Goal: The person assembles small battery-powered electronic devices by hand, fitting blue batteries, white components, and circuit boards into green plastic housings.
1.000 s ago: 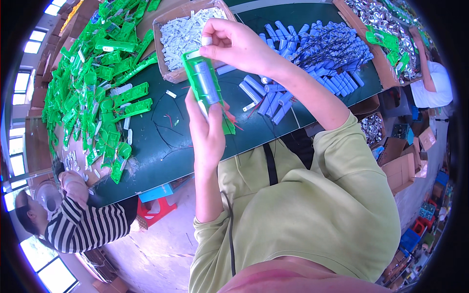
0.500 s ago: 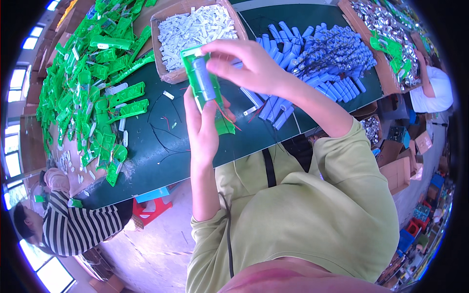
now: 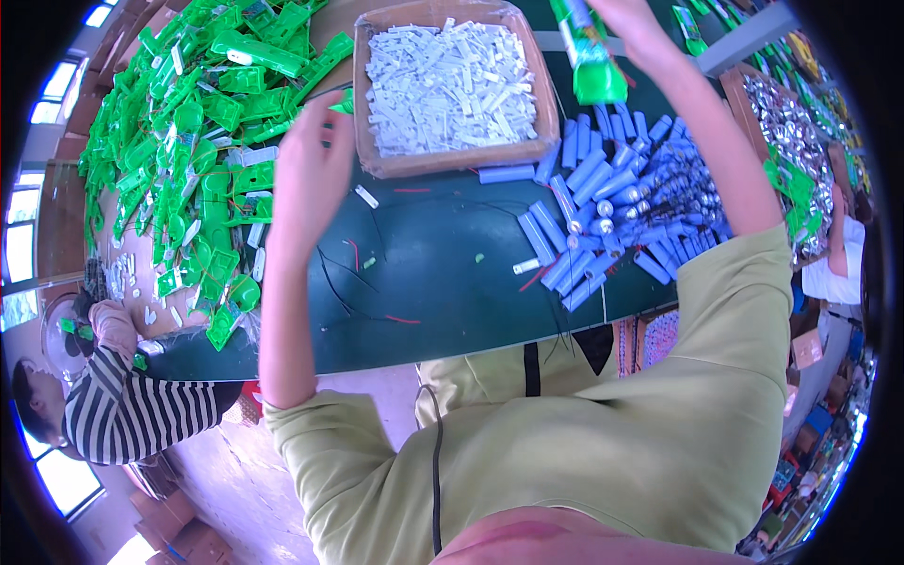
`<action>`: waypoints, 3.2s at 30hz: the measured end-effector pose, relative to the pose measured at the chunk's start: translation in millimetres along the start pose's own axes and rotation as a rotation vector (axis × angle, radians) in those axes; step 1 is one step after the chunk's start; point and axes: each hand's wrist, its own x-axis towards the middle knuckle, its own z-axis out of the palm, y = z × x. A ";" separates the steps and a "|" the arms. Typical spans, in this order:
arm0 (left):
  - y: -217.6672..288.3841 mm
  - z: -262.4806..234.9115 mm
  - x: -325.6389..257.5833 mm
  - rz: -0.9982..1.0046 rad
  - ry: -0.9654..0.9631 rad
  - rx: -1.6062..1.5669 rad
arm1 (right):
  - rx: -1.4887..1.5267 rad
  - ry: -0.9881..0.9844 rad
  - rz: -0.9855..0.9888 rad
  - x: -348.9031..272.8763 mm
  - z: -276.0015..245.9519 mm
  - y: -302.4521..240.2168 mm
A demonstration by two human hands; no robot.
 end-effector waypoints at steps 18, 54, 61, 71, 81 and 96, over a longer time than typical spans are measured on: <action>-71.4 -11.3 92.1 0.317 0.138 0.441 | -0.903 0.195 0.045 163.1 -147.7 222.6; 84.4 -7.1 -29.4 -0.047 0.222 -1.565 | -0.332 -0.490 -0.284 -151.2 80.0 -75.0; 110.5 -4.0 -57.2 -0.082 0.171 -1.015 | -0.155 -0.357 -0.310 -180.0 60.0 -83.1; 131.3 -38.2 -67.0 0.650 0.006 0.271 | -0.619 -0.502 -0.532 -172.8 6.8 -144.3; 147.6 -8.2 -81.2 0.167 -0.078 -0.960 | 0.545 -0.744 -0.138 -231.2 60.0 -45.1; 133.4 -8.1 -83.5 0.161 0.290 -0.487 | 1.047 -0.781 0.276 -278.0 48.7 -82.7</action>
